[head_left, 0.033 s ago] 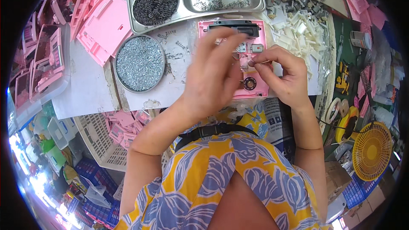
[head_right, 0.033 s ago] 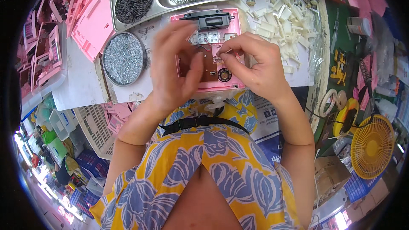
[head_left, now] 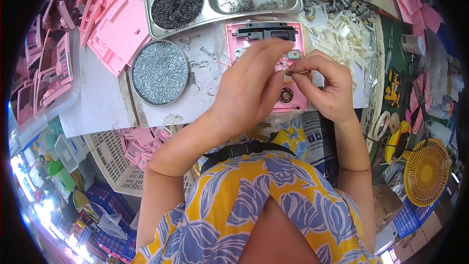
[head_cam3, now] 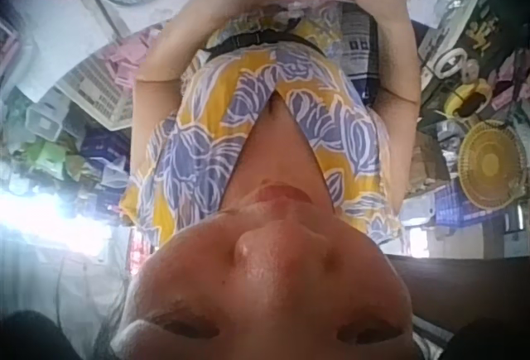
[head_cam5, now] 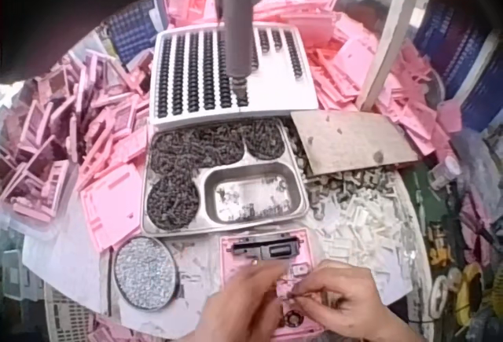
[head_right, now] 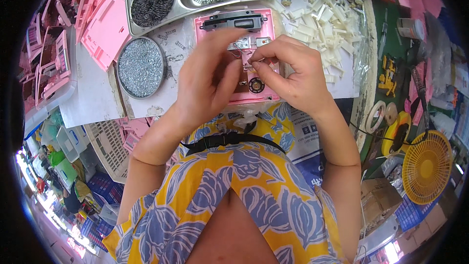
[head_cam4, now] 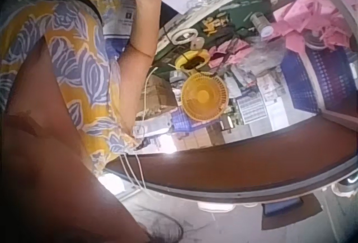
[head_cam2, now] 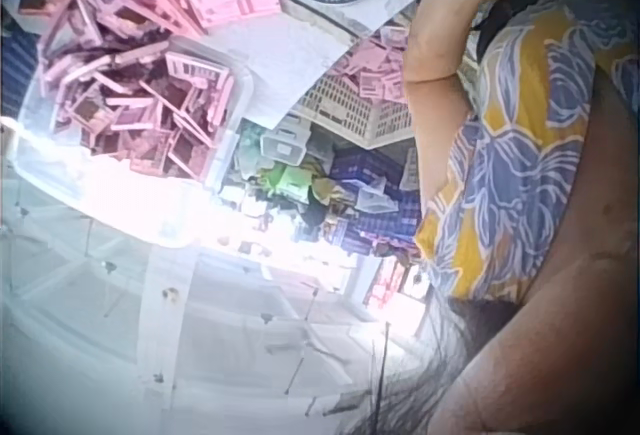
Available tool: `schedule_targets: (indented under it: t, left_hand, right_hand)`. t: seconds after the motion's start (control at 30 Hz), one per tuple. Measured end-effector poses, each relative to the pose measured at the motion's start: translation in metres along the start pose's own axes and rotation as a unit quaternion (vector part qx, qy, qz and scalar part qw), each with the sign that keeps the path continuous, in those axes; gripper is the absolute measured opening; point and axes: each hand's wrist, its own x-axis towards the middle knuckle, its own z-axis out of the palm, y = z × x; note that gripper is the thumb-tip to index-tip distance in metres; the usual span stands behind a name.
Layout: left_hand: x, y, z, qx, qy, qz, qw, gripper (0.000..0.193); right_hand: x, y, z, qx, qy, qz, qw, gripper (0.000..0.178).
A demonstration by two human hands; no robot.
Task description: Assembling a pink electronic toy by installing components, soldering wires, and fastening the housing with an electric screwdriver.
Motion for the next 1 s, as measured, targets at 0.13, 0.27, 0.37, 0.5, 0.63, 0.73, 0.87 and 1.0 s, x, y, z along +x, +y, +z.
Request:
schedule_targets:
  t: [0.13, 0.27, 0.37, 0.5, 0.63, 0.73, 0.87, 1.0]
  left_hand:
    - [0.021, -0.005, 0.004, -0.159, -0.145, -0.164, 0.963, 0.018]
    - [0.022, -0.009, 0.004, -0.124, -0.144, -0.185, 0.964, 0.01]
    - [0.02, -0.008, 0.009, -0.126, -0.101, -0.207, 0.965, 0.007]
    - [0.022, -0.007, 0.017, -0.121, -0.075, -0.155, 0.978, 0.004]
    - [0.023, -0.003, 0.012, -0.094, -0.069, -0.129, 0.985, 0.005]
    - [0.029, 0.005, 0.013, -0.105, -0.081, -0.13, 0.983, 0.008]
    - [0.031, 0.004, 0.005, -0.001, -0.064, -0.106, 0.992, 0.011]
    - [0.025, -0.016, 0.014, 0.114, -0.003, 0.009, 0.993, 0.013]
  right_hand:
    - [0.0, 0.008, -0.018, -0.039, 0.0, -0.098, 0.994, 0.015]
    - [-0.012, 0.012, -0.032, -0.032, 0.027, -0.096, 0.995, 0.013]
    - [-0.051, 0.021, -0.073, -0.013, 0.141, 0.026, 0.99, 0.012]
    - [-0.135, 0.062, -0.172, 0.187, 0.528, 0.101, 0.822, 0.037]
    - [-0.175, 0.085, -0.259, 0.206, 0.605, 0.101, 0.762, 0.014]
    - [-0.166, 0.091, -0.281, 0.057, 0.648, 0.205, 0.731, 0.022]
    - [-0.194, 0.109, -0.295, 0.03, 0.737, 0.085, 0.67, 0.018]
    - [-0.224, 0.073, -0.272, 0.064, 0.694, 0.031, 0.716, 0.026]
